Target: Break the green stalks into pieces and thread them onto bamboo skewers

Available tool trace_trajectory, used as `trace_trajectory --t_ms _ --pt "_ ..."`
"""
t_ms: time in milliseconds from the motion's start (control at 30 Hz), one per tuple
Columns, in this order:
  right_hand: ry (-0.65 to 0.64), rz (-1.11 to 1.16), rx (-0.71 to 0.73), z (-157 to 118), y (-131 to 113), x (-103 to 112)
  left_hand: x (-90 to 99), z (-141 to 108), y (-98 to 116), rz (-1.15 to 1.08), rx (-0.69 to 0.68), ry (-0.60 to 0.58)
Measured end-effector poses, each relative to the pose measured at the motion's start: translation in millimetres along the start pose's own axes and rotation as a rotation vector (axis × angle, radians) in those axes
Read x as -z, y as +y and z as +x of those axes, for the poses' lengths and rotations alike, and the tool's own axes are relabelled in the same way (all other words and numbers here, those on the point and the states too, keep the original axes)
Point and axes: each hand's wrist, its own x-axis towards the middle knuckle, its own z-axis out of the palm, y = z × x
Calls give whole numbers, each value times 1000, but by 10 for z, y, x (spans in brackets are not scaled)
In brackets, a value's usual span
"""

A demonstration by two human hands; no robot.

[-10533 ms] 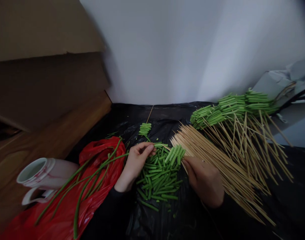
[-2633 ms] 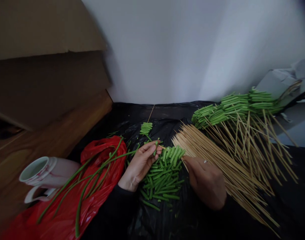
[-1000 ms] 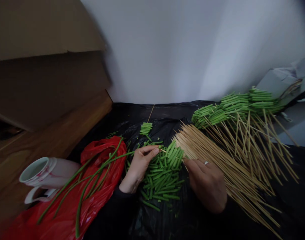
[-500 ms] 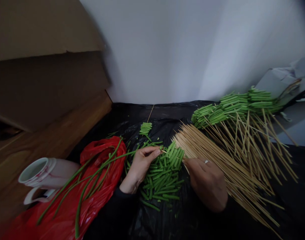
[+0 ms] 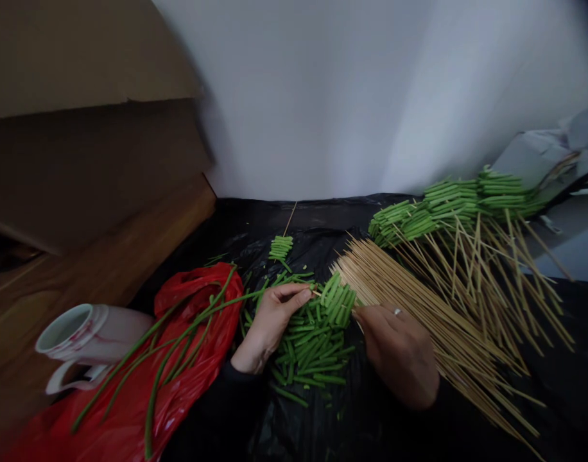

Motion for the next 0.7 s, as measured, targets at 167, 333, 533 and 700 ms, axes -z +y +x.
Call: trace_trajectory --t_ms 167,333,533,700 --pt "-31 -38 -3 -17 -19 -26 6 -1 10 -37 7 -18" --pt "-34 26 -24 -15 -16 -20 7 -6 -5 -40 14 -32" --pt "-53 42 -38 -11 -9 -11 2 -15 -29 -21 13 -57" --pt "-73 11 -37 -24 -37 -40 -24 -27 -24 7 29 -85"
